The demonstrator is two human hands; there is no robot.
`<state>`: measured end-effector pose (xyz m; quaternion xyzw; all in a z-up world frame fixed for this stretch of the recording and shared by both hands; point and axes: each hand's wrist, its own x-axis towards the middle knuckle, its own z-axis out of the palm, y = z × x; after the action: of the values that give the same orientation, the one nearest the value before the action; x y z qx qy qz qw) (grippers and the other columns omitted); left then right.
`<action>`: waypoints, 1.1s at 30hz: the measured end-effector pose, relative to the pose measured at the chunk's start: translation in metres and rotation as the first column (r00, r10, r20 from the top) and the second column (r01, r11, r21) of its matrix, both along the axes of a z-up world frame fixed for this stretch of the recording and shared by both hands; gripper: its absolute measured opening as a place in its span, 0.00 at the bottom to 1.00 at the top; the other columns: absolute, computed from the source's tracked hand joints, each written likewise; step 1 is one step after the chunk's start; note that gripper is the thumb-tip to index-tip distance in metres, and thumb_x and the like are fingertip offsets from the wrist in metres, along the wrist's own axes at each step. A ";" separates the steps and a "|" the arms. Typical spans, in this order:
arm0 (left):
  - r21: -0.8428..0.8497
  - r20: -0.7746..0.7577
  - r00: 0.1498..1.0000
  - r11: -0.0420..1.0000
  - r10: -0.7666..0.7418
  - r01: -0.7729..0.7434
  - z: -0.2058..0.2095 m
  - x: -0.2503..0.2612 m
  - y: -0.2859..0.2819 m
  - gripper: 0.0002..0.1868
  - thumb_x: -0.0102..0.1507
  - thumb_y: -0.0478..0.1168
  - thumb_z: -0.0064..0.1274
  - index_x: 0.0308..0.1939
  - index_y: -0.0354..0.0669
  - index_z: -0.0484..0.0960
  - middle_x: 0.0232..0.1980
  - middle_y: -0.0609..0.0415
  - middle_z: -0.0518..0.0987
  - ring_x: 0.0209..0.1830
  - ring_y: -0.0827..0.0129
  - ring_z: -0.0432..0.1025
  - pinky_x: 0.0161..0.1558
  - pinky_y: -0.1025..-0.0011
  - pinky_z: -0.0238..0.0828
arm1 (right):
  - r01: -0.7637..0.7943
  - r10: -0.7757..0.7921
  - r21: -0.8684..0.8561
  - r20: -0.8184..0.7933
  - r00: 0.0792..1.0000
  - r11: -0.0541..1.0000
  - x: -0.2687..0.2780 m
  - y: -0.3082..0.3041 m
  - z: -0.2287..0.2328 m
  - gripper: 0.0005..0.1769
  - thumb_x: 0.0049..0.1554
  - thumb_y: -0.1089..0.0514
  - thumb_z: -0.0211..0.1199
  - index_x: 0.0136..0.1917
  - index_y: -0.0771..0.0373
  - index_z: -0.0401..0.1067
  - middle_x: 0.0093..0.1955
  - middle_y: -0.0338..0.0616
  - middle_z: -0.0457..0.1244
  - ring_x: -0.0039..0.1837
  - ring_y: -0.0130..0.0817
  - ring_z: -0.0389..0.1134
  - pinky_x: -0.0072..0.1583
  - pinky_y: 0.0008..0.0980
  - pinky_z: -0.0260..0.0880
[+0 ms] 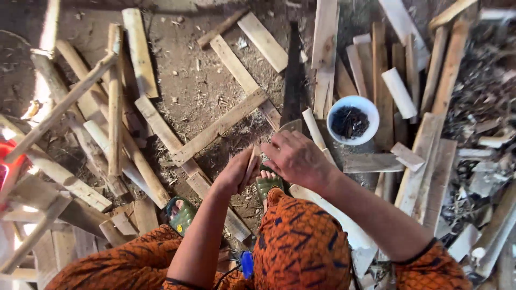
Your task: The person uses a knife to shave and shape a small piece of wood held against a larger wooden frame. They repeatedly adjust the wood and the knife to remove thin shavings. The person also picks up and places down other pieces of wood and a saw during the process.
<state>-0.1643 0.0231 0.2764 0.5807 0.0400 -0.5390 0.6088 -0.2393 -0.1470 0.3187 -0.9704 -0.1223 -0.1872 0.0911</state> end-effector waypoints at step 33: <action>0.251 0.884 0.447 0.946 -0.137 -0.207 0.108 -0.066 0.065 0.26 0.63 0.59 0.28 0.24 0.48 0.72 0.23 0.43 0.74 0.32 0.45 0.72 0.33 0.54 0.66 | 0.135 0.130 0.449 -0.512 0.849 0.883 -0.056 0.089 0.131 0.13 0.55 0.51 0.55 0.35 0.60 0.65 0.25 0.55 0.59 0.29 0.49 0.63 0.35 0.40 0.63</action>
<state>-0.2306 0.0881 0.3840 0.8667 -0.1860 -0.1256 0.4455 -0.2956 -0.0583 0.4501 -0.9328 -0.0422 0.0624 0.3523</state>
